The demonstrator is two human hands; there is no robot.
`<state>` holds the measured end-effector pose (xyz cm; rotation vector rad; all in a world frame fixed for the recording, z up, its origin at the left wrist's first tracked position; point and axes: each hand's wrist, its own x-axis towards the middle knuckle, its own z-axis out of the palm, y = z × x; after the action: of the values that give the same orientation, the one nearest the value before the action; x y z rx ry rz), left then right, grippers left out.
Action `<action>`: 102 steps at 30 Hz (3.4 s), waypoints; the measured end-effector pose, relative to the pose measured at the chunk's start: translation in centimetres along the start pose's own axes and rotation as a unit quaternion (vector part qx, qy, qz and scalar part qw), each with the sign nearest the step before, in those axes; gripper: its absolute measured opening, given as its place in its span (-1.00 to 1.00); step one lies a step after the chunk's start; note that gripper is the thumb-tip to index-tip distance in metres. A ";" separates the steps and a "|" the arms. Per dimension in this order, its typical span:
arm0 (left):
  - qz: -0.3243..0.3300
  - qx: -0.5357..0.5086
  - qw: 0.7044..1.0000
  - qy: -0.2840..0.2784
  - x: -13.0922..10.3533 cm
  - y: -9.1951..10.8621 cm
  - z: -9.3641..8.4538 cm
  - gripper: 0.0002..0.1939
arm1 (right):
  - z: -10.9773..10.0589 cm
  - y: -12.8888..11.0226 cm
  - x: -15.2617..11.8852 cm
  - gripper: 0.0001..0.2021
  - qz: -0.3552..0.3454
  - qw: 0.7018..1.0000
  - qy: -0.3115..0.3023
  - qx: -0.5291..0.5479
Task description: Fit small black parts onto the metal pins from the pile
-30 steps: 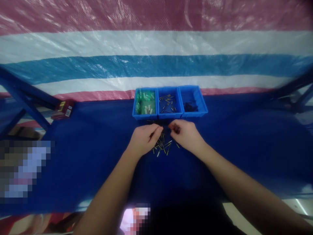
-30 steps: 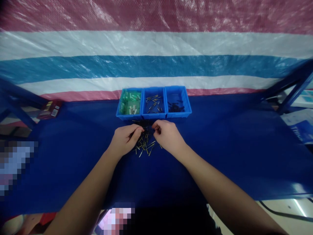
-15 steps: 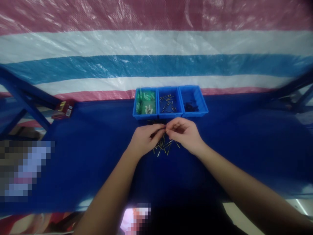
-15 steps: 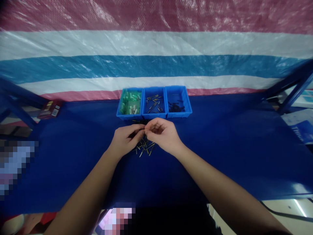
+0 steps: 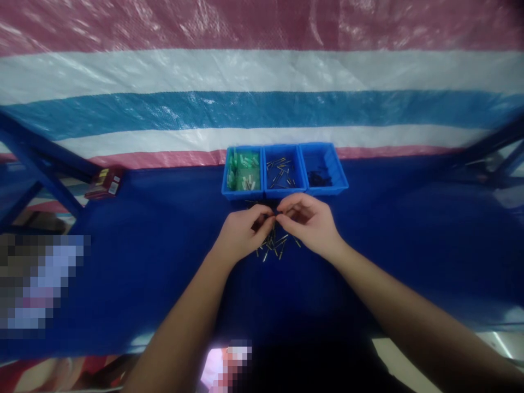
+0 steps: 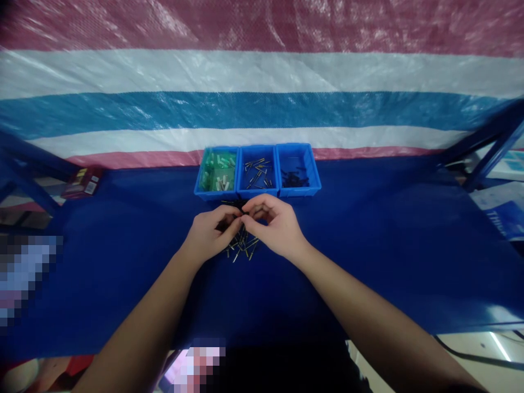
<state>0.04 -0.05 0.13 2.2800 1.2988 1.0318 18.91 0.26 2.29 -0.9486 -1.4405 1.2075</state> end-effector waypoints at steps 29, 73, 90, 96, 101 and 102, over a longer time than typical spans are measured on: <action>0.002 0.021 1.000 -0.001 0.1 -0.3 -0.2 -0.82 | 0.2 0.0 -0.3 -0.91 -0.057 0.983 0.003 -0.176; -0.011 -0.009 1.000 0.008 0.0 -0.1 -0.2 -0.88 | 0.2 0.0 -0.3 -0.88 -0.077 0.973 0.015 -0.219; -0.001 -0.003 1.000 0.009 0.0 -0.1 -0.3 -0.89 | 0.2 0.0 -0.4 -0.91 -0.075 0.973 0.016 -0.220; -0.002 -0.008 1.000 0.010 0.0 0.0 -0.3 -0.87 | 0.1 -0.1 -0.4 -0.92 -0.069 0.969 0.012 -0.235; -0.004 -0.033 0.999 0.025 0.0 0.0 -0.1 -0.84 | 0.3 -0.3 -0.3 -0.92 -0.059 0.968 0.018 -0.244; -0.003 -0.033 0.999 0.024 0.0 0.0 -0.1 -0.85 | 0.3 -0.3 -0.3 -0.92 -0.061 0.968 0.017 -0.245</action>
<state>0.00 -0.08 0.19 2.2141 1.2692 1.1173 18.70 -0.12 2.51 -1.1817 -1.7817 0.7502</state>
